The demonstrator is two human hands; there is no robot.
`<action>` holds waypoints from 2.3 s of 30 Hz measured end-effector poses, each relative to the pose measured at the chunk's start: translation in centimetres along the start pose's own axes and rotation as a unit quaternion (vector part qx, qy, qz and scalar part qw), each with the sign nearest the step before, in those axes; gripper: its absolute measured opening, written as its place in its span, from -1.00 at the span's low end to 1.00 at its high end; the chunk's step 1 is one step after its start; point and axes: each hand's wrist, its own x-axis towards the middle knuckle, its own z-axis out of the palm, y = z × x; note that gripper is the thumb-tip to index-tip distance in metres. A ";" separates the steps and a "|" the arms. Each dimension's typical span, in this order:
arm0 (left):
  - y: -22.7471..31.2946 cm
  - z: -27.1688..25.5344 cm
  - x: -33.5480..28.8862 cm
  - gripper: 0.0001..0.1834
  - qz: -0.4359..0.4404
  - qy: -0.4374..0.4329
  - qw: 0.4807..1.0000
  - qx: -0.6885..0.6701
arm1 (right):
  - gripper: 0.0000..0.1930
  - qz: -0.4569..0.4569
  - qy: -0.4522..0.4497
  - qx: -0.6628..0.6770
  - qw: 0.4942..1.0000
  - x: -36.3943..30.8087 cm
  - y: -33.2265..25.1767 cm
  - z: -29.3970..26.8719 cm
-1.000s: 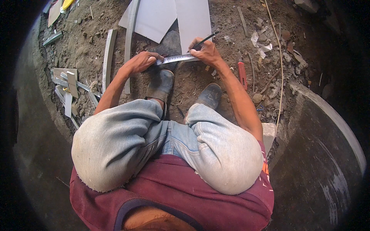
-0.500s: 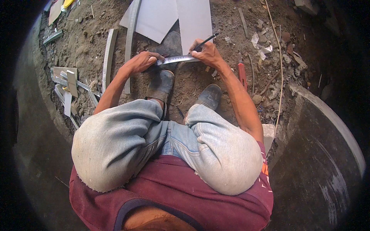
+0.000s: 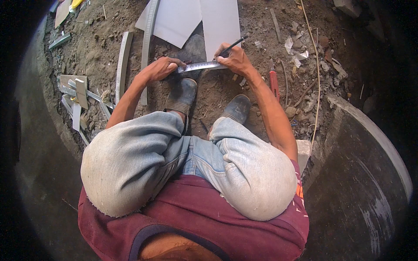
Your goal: The person measures and marks white plastic sheets with a ruler and pencil, then uses a utility knife to cut them into smaller pieces. The person repeats this process for multiple sheets, stacking the cut pieces aside.
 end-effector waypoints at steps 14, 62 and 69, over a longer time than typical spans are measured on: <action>0.0 0.0 0.5 -0.50 -0.026 -0.013 0.999 0.018 | -0.86 0.033 0.090 0.051 0.994 0.2 -1.0 -1.0; 0.5 -11.1 -0.1 -0.50 -0.017 0.229 0.968 -0.100 | -0.56 0.225 0.081 -0.121 0.963 5.9 -2.1 -7.9; 0.3 -10.5 -0.8 -0.48 -0.086 0.197 0.972 -0.098 | -0.46 0.186 0.150 0.024 0.971 4.7 -3.3 -5.9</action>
